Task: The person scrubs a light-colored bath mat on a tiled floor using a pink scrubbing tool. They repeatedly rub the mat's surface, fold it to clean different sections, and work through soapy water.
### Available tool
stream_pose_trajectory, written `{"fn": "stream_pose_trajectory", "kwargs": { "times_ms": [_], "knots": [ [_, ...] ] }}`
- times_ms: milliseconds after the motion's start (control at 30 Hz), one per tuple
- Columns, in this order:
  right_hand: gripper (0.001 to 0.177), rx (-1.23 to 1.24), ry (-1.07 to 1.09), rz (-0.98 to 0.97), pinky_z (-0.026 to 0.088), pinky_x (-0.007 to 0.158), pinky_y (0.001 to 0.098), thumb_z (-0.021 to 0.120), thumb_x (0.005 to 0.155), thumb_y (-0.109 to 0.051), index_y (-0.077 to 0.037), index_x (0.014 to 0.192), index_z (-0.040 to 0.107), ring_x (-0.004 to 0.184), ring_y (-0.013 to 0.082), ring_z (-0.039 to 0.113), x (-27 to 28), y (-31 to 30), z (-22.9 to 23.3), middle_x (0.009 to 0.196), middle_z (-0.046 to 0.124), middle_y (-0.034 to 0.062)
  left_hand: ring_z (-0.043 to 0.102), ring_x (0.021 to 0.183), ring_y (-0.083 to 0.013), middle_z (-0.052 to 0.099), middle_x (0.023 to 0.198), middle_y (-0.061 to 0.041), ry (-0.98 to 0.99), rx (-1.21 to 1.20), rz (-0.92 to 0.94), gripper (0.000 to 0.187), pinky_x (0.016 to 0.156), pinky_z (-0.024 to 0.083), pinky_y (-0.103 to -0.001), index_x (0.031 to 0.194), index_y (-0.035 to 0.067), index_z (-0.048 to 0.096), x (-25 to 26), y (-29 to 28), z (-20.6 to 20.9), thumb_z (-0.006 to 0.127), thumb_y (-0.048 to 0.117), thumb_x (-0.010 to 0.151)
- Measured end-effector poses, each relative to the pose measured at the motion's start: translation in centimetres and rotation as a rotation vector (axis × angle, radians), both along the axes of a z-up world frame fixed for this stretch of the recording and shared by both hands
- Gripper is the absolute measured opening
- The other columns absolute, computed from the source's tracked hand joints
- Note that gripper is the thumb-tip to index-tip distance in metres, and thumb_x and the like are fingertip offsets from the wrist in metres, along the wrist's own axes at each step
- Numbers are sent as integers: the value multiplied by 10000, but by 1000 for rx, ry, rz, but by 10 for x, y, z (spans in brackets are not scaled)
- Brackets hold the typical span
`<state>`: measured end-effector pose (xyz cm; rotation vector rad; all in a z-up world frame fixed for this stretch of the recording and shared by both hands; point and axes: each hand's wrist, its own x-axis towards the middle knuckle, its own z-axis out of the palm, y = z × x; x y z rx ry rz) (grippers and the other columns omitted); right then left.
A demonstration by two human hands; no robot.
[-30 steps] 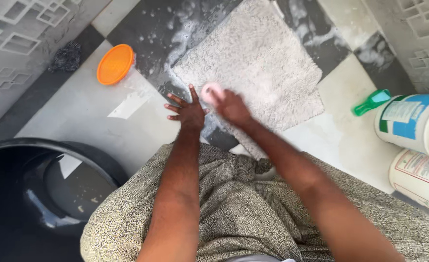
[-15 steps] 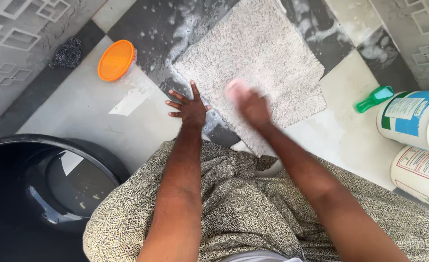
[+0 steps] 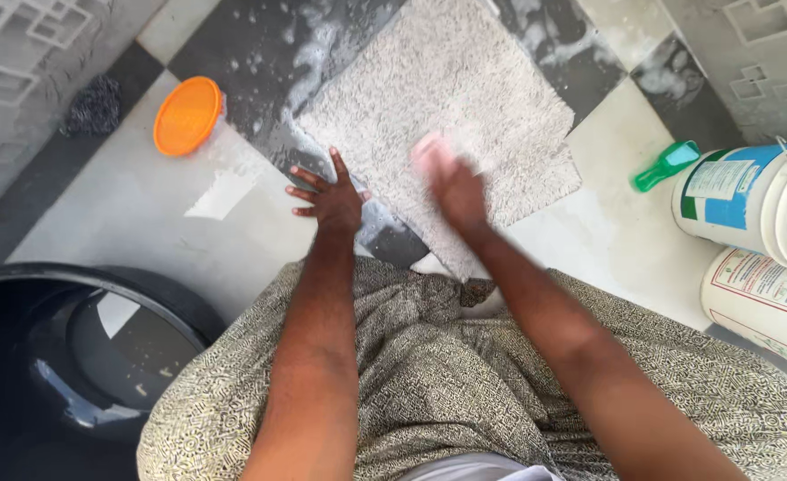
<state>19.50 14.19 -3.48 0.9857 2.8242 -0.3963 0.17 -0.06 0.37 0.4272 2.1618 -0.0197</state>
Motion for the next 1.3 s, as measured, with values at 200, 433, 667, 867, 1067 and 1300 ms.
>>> {"fn": "stream_pose_trajectory", "kwargs": {
  "times_ms": [200,433,667,867,1067,1300],
  "knots": [
    [509,-77,37,50,498,551,360,505,1094,-160,-4,1573,432,789,254,599,-25,-41,5,1026,597,223,-193,1335,-790,-316,1503,-486,16,-19,-42,1115,1022,100,-903,1626,311,-233,-2,1,-13,660,472,978],
    [423,-155,142,-117,499,654,448,543,1130,-376,-48,1395,520,806,275,607,-13,9,-60,1018,600,189,-219,1362,-766,-349,1508,-462,-12,-2,-25,1082,1051,68,-894,1608,334,-222,-2,1,-10,645,514,987],
    [423,-645,114,-396,563,824,482,606,1090,-397,-31,1297,554,921,273,670,-42,-35,-20,1105,654,200,-241,1368,-762,-379,1511,-440,-55,-7,12,1056,1059,65,-883,1618,373,-189,-8,4,-1,615,592,969],
    [405,-407,406,-66,535,749,408,521,1085,-348,-171,1439,611,817,238,629,-4,80,-37,958,668,119,-193,1367,-770,-340,1511,-454,14,-29,-55,1163,1047,135,-895,1631,310,-185,0,3,7,633,695,901],
    [431,27,113,-311,539,773,413,422,1080,-336,-141,1430,581,839,242,660,4,150,-20,1001,678,142,-193,1335,-790,-343,1505,-477,-2,-36,-57,1195,1026,152,-896,1623,314,-199,-5,4,-3,655,699,880],
    [406,-466,-62,-97,592,678,380,337,1149,-346,-113,1301,632,743,224,700,0,82,4,925,725,136,-136,1338,-799,-272,1503,-508,51,-37,-83,1324,1014,191,-893,1618,282,-219,-1,8,6,684,777,787]
  ]
}}
